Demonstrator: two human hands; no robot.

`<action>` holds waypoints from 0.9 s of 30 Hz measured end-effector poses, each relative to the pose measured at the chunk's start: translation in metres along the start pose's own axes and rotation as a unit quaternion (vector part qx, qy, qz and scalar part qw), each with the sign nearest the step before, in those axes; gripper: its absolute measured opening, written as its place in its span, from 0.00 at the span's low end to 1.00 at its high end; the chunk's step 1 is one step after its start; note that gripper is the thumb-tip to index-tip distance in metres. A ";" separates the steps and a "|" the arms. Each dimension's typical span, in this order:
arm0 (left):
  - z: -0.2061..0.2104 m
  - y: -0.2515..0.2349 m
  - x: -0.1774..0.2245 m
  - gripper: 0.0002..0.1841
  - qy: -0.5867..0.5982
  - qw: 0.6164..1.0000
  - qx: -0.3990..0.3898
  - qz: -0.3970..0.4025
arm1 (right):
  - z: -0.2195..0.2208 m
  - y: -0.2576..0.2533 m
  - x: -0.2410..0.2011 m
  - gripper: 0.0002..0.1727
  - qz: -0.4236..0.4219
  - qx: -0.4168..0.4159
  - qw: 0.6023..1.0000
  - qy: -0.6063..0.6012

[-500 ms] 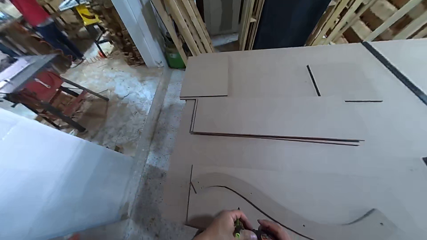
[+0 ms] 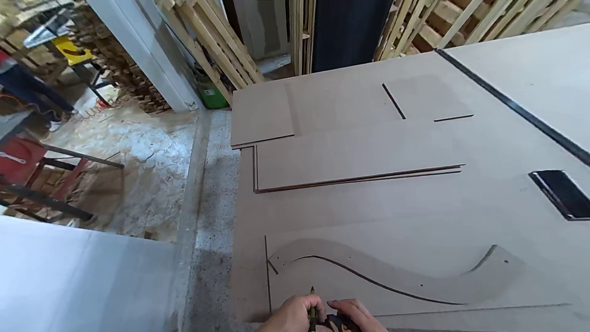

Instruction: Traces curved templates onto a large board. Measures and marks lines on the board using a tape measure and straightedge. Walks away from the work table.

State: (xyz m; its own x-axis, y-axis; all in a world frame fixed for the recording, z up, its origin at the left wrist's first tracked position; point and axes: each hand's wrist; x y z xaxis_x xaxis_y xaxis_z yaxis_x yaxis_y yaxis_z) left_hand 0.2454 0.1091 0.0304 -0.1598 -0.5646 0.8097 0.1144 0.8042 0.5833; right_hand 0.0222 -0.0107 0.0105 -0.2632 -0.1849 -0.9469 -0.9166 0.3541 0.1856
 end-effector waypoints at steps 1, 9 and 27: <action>-0.004 0.003 -0.003 0.19 -0.019 1.000 0.011 0.002 | 0.001 -0.001 0.001 0.43 0.009 -0.002 1.000 0.001; -0.066 0.023 -0.039 0.17 0.054 0.947 0.309 -0.066 | -0.002 -0.029 0.034 0.21 0.166 -0.095 0.977 0.093; -0.055 -0.037 -0.114 0.38 -0.264 0.874 0.386 -0.136 | 0.040 -0.078 0.070 0.23 0.231 -0.001 0.969 0.086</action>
State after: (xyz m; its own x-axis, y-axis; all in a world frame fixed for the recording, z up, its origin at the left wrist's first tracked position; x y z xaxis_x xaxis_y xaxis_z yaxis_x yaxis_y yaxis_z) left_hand 0.3135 0.1334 -0.0799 -0.5310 -0.7538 0.3871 -0.6603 0.6543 0.3685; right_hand 0.0871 -0.0140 -0.0804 -0.6916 -0.1564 -0.7051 -0.6894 0.4339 0.5800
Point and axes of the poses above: each hand's wrist, its own y-axis away from the middle knuckle, its own z-axis out of the palm, x = y × z, and after that the axes turned 4 degrees about -y, right-handed
